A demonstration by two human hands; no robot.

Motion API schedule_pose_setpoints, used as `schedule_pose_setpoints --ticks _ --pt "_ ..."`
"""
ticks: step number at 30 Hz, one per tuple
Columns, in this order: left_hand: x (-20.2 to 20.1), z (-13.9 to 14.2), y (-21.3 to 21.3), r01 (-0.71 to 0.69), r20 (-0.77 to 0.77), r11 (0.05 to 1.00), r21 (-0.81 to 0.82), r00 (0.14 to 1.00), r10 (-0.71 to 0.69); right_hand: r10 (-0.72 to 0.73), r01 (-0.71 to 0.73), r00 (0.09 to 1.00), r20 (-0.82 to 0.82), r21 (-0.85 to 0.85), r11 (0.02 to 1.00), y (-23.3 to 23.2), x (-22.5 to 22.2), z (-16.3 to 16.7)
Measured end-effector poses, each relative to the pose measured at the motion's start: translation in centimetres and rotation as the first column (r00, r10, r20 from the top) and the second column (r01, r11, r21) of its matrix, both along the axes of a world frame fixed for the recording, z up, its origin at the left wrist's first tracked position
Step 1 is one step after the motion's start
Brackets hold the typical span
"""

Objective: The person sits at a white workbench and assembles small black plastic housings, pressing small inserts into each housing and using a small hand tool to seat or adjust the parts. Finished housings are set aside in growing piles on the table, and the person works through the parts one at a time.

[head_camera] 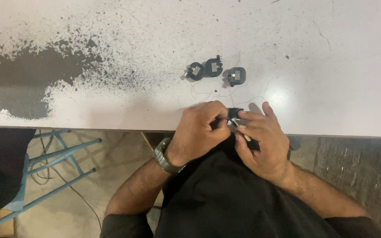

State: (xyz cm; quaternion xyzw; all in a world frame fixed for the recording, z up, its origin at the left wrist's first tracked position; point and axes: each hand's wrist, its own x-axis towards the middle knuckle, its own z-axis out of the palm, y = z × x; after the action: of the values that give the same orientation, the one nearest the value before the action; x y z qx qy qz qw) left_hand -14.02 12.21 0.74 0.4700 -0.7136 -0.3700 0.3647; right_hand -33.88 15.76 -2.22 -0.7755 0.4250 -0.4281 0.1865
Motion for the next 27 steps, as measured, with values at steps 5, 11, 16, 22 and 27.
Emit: schedule_pose_setpoints --ticks 5,11,16,22,27 --pt "-0.38 -0.35 0.37 -0.034 -0.007 0.998 -0.043 0.999 0.034 0.01 -0.01 1.0 0.012 -0.003 1.0 0.17 -0.03 -0.06" --pt "-0.47 -0.44 0.54 -0.045 -0.013 0.998 -0.036 0.999 0.045 0.011 -0.011 1.0 0.002 -0.021 1.0 0.11 0.07 0.01" --pt "-0.52 -0.42 0.55 -0.045 0.001 0.998 -0.037 0.999 0.045 0.008 -0.008 1.0 -0.019 -0.016 1.0 0.05 0.1 0.42" --pt "-0.4 -0.15 0.46 -0.028 -0.016 0.999 -0.029 0.999 0.028 0.014 -0.015 1.0 0.027 0.024 1.0 -0.17 -0.04 0.62" --pt "-0.44 -0.1 0.49 -0.043 -0.029 0.999 -0.004 0.999 0.043 0.003 -0.005 0.998 0.065 0.035 0.999 -0.07 -0.23 0.49"
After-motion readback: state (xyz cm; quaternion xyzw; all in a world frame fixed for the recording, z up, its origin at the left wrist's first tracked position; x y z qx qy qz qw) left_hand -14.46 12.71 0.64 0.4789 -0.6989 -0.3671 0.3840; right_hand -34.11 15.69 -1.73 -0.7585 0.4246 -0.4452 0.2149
